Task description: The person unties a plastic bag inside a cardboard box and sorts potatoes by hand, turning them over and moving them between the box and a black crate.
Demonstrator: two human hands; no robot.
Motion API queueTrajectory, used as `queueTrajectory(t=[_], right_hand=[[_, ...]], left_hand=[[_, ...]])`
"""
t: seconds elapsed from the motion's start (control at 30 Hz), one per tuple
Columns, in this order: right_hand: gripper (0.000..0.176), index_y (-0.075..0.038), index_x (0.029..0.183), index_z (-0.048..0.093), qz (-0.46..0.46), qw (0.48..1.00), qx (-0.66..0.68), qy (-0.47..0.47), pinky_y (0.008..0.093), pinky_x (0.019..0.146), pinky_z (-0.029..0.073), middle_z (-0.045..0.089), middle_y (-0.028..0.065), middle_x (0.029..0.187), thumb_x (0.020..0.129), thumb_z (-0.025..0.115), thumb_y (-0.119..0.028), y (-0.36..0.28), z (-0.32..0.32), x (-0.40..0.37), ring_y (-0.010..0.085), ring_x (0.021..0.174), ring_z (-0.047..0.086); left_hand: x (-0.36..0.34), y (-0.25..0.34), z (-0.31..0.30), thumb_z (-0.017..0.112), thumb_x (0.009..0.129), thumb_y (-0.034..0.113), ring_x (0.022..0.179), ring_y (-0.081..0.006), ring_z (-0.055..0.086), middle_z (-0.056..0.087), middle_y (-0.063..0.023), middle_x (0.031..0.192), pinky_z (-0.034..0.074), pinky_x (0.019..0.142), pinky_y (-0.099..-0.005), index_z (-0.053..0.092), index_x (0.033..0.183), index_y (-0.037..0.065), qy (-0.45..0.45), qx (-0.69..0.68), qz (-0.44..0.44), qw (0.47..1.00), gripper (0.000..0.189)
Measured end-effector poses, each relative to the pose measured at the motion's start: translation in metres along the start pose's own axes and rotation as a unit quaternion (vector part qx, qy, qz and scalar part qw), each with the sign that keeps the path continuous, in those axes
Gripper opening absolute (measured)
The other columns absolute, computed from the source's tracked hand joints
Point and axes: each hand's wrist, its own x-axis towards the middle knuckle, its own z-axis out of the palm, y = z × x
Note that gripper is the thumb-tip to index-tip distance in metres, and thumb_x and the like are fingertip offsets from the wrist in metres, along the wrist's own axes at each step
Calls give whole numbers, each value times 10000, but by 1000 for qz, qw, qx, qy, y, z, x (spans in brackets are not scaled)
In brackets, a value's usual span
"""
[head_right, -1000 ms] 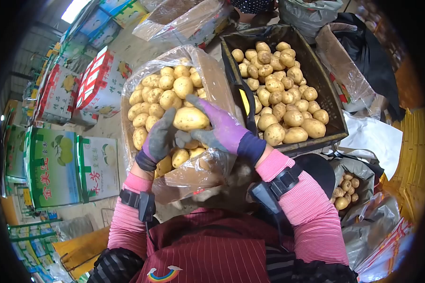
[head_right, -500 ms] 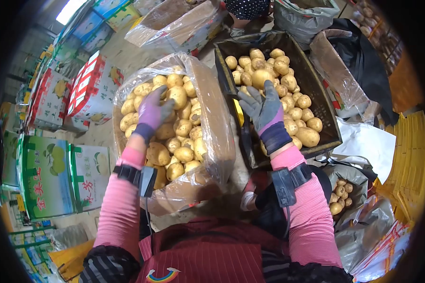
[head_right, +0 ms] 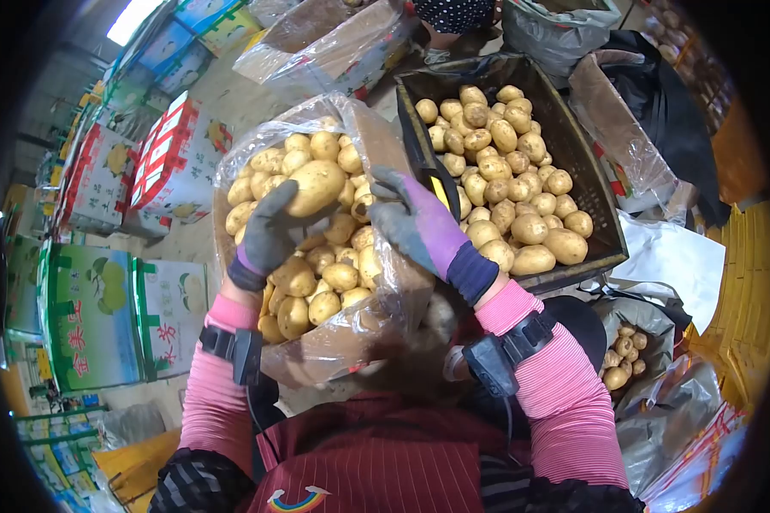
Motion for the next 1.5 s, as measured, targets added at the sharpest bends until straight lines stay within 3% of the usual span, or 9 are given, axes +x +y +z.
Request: queueTrajectory(t=[0.17,0.3,0.43,0.63,0.93,1.1,1.17,1.43,1.5], right_hand=[[857,-127,1588,278,-185,967,-161,-70,333,996,510,514,186,1445,877,752,-192,18,22,-7,199,1181,601],[859,-73,1525,390,-16,998,-34,-58,345,1023,499,583,169,1361,808,833,-239,9,14,-13,227,1211,596],[760,-33,1471,440,-9,1000,-15,-18,330,1011,503,618,155,1274,838,808,-235,17,15,-17,218,1167,607],[490,-25,1281,551,70,954,238,170,219,523,542,662,133,1042,979,662,-396,14,-29,14,166,753,691],[483,-32,1367,480,15,953,234,191,299,810,597,625,115,1173,1010,584,-341,6,-36,28,223,987,680],[474,8,1402,478,36,972,180,146,264,688,551,630,75,1017,981,587,-182,-7,-2,13,143,809,630],[503,9,1432,459,77,994,61,50,260,694,529,628,74,977,970,576,-152,-10,2,10,121,811,612],[817,-92,1555,334,-203,944,-250,-75,331,1024,494,525,196,1437,875,766,-231,-5,38,-24,208,1128,643],[857,-76,1532,356,-247,948,-183,-78,360,1016,501,580,181,1374,846,820,-294,16,28,-13,238,1135,640]], left_hand=[[-24,-29,19,425,1029,603,846,-214,739,727,-169,1079,602,638,-271,550,1335,-33,69,-62,-48,994,716],[-52,-28,18,344,1058,595,609,-153,678,746,-116,828,522,553,-241,605,1198,-13,-12,440,98,893,676],[-56,-35,12,413,1068,518,782,-164,701,736,-113,987,543,653,-265,604,1251,-6,56,80,-92,991,586],[-75,-39,-19,519,1060,331,891,-148,680,707,-103,1090,547,747,-257,580,1346,23,124,127,-17,984,425],[18,-44,-43,717,861,278,1344,-363,522,544,-231,1435,435,1106,-401,503,1453,75,122,807,96,570,661],[32,-20,-57,682,887,265,1258,-359,582,563,-201,1410,483,1063,-402,467,1474,75,98,688,32,718,653],[5,-6,-49,637,949,276,1151,-230,660,622,-129,1322,579,879,-327,502,1452,97,88,268,-26,959,551],[-55,-10,4,418,1078,471,879,-176,729,709,-115,1140,561,614,-243,512,1394,10,37,306,68,949,567],[-58,-11,-1,414,1082,451,944,-190,702,694,-107,1131,560,795,-286,493,1417,19,-60,74,-133,987,552]])
